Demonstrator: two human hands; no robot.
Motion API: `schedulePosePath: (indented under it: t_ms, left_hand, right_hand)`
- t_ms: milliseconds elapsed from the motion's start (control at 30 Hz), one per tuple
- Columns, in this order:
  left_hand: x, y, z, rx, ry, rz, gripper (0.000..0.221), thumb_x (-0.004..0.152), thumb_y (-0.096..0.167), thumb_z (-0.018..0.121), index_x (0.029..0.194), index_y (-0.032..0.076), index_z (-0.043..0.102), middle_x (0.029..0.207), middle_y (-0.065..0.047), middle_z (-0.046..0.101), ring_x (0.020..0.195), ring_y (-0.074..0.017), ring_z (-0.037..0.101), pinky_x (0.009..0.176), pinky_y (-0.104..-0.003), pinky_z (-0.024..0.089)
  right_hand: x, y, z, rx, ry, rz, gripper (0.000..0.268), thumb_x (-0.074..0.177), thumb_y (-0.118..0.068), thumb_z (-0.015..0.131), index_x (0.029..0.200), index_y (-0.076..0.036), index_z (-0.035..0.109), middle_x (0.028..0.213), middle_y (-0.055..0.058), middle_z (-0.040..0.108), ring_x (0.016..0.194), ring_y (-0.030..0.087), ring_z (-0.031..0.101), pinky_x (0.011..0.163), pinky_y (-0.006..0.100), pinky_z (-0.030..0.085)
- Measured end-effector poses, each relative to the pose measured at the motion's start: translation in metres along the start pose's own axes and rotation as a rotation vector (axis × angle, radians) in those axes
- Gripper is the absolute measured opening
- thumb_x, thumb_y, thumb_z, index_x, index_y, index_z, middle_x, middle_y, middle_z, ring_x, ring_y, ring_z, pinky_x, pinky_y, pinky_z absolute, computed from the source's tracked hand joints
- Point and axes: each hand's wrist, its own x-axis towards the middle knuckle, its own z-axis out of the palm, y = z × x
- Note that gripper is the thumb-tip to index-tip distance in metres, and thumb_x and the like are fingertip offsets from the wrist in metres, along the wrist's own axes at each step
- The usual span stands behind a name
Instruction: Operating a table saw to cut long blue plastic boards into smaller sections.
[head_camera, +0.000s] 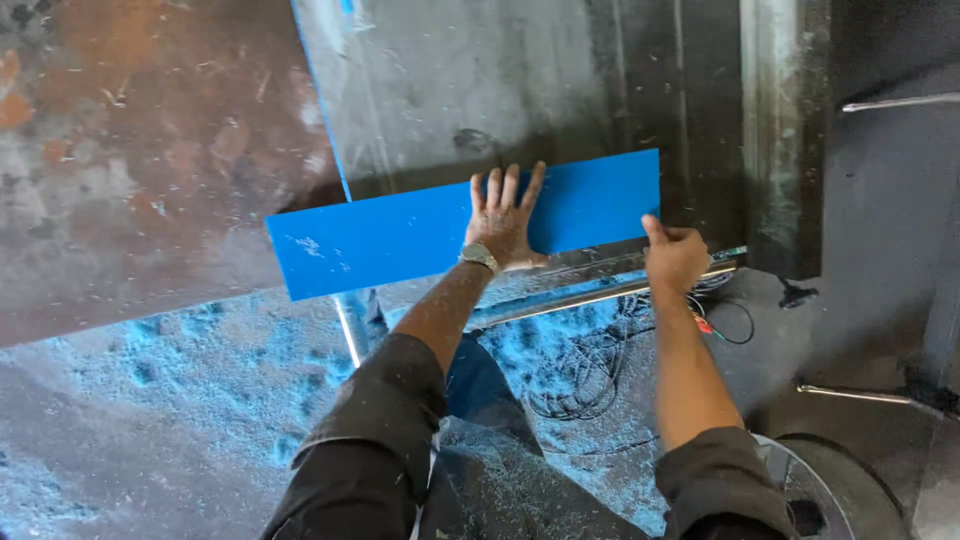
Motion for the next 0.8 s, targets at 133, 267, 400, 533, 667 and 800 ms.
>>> schedulePosePath:
  t_ms: [133, 267, 400, 533, 667, 800]
  left_hand:
    - [0.016, 0.011, 0.005, 0.084, -0.049, -0.021, 0.157, 0.044, 0.078, 0.088, 0.163, 0.018, 0.006, 0.158, -0.023, 0.031, 0.144, -0.0474, 0.030, 0.116, -0.072, 0.016]
    - [0.035, 0.018, 0.005, 0.100, -0.107, -0.026, 0.155, 0.047, 0.078, 0.088, 0.162, 0.018, 0.003, 0.159, -0.023, 0.029, 0.145, -0.0470, 0.028, 0.115, -0.071, 0.016]
    - [0.054, 0.032, -0.012, 0.108, -0.133, -0.062, 0.157, 0.046, 0.078, 0.088, 0.162, 0.016, 0.003, 0.159, -0.023, 0.029, 0.147, -0.0445, 0.029, 0.118, -0.068, 0.017]
    - [0.087, 0.045, -0.023, 0.003, -0.147, -0.050, 0.157, 0.043, 0.074, 0.091, 0.161, 0.016, 0.004, 0.159, -0.021, 0.029, 0.147, -0.0448, 0.028, 0.118, -0.067, 0.017]
    - [0.147, 0.054, -0.026, -0.066, -0.088, -0.010, 0.156, 0.043, 0.068, 0.093, 0.162, 0.016, 0.007, 0.159, -0.019, 0.032, 0.149, -0.0428, 0.029, 0.123, -0.063, 0.019]
    - [0.185, 0.051, -0.012, -0.122, -0.019, 0.022, 0.154, 0.042, 0.065, 0.094, 0.161, 0.016, 0.009, 0.160, -0.018, 0.032, 0.151, -0.0398, 0.029, 0.126, -0.060, 0.018]
  right_hand:
    - [0.020, -0.004, -0.008, -0.127, 0.018, -0.087, 0.053, 0.080, -0.051, 0.094, 0.083, -0.002, 0.073, 0.087, 0.018, 0.073, 0.082, 0.038, 0.069, 0.073, 0.053, 0.053]
    - [0.065, -0.011, 0.010, 0.088, -0.087, -0.342, 0.054, 0.089, -0.044, 0.089, 0.109, -0.002, 0.062, 0.107, 0.017, 0.063, 0.095, 0.037, 0.065, 0.080, 0.052, 0.053]
    - [0.095, -0.052, 0.007, 0.266, -0.302, -0.441, 0.052, 0.095, -0.039, 0.084, 0.124, -0.005, 0.059, 0.122, 0.016, 0.060, 0.113, 0.037, 0.062, 0.095, 0.052, 0.052]
    - [0.089, -0.112, -0.001, -0.101, -0.192, -0.731, 0.057, 0.101, -0.035, 0.083, 0.139, -0.001, 0.056, 0.138, 0.022, 0.049, 0.130, 0.043, 0.047, 0.109, 0.056, 0.043]
    - [0.119, -0.129, 0.030, -0.052, -0.284, -0.915, 0.075, 0.096, -0.027, 0.077, 0.155, 0.005, 0.043, 0.155, 0.026, 0.038, 0.145, 0.046, 0.035, 0.122, 0.058, 0.033]
    - [0.155, -0.128, 0.043, -0.196, -0.229, -0.891, 0.073, 0.106, -0.024, 0.075, 0.162, 0.003, 0.038, 0.163, 0.023, 0.035, 0.153, 0.044, 0.030, 0.127, 0.058, 0.029]
